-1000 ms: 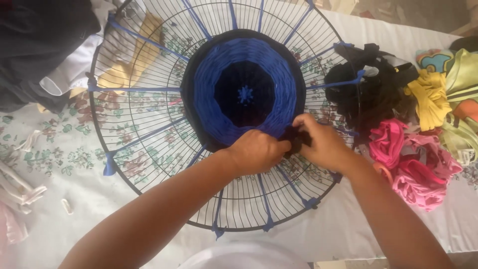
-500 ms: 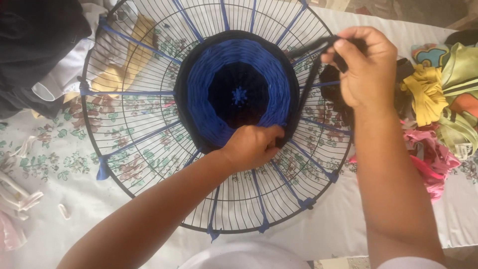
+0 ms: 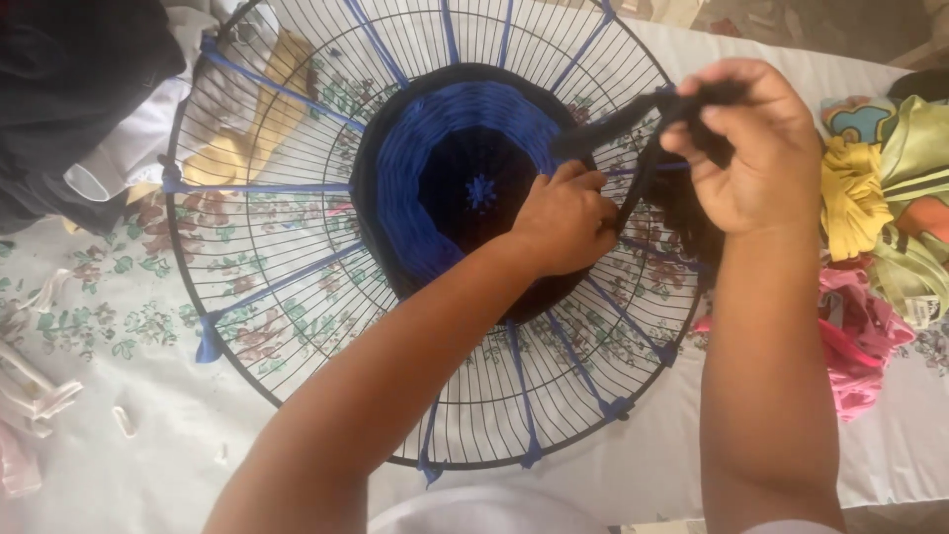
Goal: Weaving strips of dark fabric onto a metal fan guard frame to create a decorative rug or mat.
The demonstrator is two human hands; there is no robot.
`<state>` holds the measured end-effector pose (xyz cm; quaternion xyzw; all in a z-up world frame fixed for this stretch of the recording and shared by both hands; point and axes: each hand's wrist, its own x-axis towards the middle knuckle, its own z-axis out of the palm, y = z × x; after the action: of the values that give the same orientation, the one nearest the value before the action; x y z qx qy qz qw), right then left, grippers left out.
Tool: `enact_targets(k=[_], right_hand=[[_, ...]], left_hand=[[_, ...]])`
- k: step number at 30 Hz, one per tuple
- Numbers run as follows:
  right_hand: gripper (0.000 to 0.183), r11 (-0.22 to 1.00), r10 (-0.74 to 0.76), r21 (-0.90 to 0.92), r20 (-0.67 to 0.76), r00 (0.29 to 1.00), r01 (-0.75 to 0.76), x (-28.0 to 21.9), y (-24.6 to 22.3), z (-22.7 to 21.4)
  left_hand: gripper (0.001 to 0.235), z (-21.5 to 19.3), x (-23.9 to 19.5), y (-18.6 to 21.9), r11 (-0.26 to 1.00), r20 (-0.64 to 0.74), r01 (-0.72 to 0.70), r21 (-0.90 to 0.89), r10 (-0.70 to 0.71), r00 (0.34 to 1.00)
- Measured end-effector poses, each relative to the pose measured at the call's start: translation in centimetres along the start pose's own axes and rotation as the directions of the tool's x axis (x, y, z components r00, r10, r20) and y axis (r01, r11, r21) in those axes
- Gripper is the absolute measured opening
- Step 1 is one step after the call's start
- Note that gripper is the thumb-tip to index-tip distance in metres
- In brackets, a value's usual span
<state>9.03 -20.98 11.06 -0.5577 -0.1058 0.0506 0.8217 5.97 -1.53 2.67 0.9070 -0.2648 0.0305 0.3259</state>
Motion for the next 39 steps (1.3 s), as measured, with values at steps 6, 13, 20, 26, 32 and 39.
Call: enact_targets(k=[6, 13, 20, 26, 32, 39], right_hand=[[0.036, 0.962, 0.151, -0.239, 0.072, 0.986, -0.130, -1.7, 0.8, -2.0], [0.023, 0.412, 0.288, -0.899, -0.030, 0.957, -0.152, -1.5, 7.3, -4.0], [0.035, -0.064, 0.073, -0.936, 0.341, 0.937, 0.346, -1.6, 6.1, -1.7], [0.040, -0.345, 0.095, -0.779, 0.526, 0.845, 0.523, 0.9, 7.4, -2.7], [0.041, -0.350, 0.238, -0.841, 0.346, 0.907, 0.413, 2.2, 9.0, -4.7], [0.037, 0.027, 0.344, -0.993, -0.102, 0.933, -0.119, 4.4, 0.3, 0.3]], left_hand=[[0.045, 1.8, 3.0, -1.1, 0.989, 0.082, 0.063, 0.137, -0.075, 0.994], [0.021, 2.5, 1.8, -1.7, 0.993, -0.016, 0.062, 0.098, -0.060, 0.998], [0.020, 2.7, 1.2, -1.5, 0.996, -0.061, 0.011, 0.086, -0.006, 0.998], [0.021, 3.4, 0.5, -1.8, 0.989, -0.021, -0.027, 0.146, 0.030, 0.999], [0.022, 3.3, -0.7, -1.8, 0.989, -0.047, -0.090, 0.113, 0.096, 0.994], [0.020, 4.1, -1.6, -2.8, 0.989, -0.209, -0.142, -0.045, 0.130, 0.969]])
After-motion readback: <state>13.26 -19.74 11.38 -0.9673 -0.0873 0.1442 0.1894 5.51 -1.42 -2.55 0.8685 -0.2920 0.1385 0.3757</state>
